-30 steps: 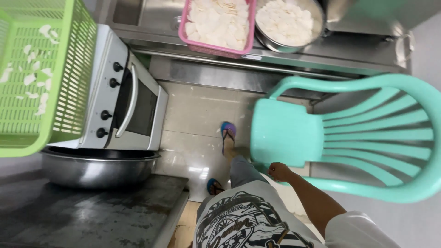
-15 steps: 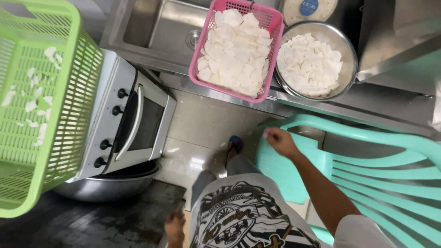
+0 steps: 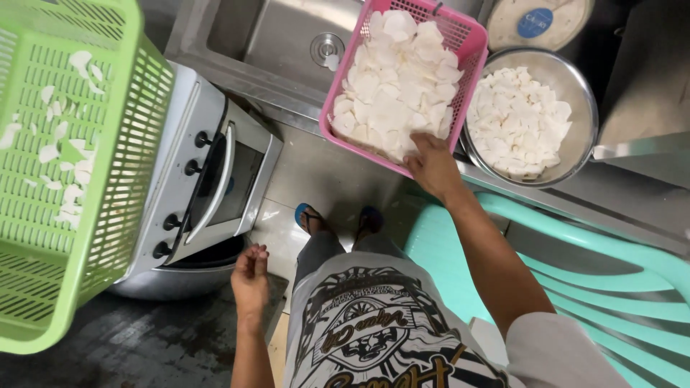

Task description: The person uses a long-handled strainer to stir and remove fried food from a deep fryer, placing it into a metal bowl. They then walk to a green basket and separate white, flat food items by hand, moving them into a pink basket.

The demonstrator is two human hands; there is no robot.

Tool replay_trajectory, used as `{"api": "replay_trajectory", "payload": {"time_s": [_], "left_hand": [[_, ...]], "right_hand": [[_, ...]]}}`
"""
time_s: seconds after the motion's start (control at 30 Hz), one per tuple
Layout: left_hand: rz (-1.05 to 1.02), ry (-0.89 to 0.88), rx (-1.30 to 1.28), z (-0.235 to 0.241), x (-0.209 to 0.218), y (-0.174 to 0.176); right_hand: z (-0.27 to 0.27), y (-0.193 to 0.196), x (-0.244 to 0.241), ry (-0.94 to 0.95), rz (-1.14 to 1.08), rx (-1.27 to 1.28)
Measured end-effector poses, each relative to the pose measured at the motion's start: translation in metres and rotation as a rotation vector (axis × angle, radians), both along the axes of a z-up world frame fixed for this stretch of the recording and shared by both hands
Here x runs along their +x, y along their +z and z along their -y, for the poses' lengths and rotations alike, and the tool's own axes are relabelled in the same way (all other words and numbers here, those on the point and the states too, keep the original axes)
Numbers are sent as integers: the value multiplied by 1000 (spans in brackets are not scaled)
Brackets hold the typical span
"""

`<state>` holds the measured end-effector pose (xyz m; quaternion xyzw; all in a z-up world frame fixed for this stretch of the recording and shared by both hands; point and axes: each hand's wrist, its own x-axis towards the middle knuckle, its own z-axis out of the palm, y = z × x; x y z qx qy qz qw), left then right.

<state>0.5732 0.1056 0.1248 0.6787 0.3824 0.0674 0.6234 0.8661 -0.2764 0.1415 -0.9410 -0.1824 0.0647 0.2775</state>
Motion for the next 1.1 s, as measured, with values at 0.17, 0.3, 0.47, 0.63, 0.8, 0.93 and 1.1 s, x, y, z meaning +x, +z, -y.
{"api": "replay_trajectory", "payload": {"time_s": [0.17, 0.3, 0.47, 0.63, 0.8, 0.93, 1.1], "left_hand": [[74, -28, 551, -40, 55, 130], [451, 5, 1110, -100, 68, 193], [335, -27, 1258, -162, 64, 204], [-120, -198, 1166, -175, 53, 193], [-112, -187, 1042, -185, 50, 202], [68, -122, 629, -203, 54, 232], [-240, -44, 472, -252, 72, 244]], "right_hand": [[-19, 4, 12, 75, -13, -133], [-41, 13, 19, -90, -3, -69], [-144, 76, 14, -77, -45, 120], [-254, 132, 24, 232, 64, 349], [-358, 178, 68, 600, 116, 459], [-460, 219, 87, 1044, 141, 482], [-570, 214, 107, 1377, -129, 3]]}}
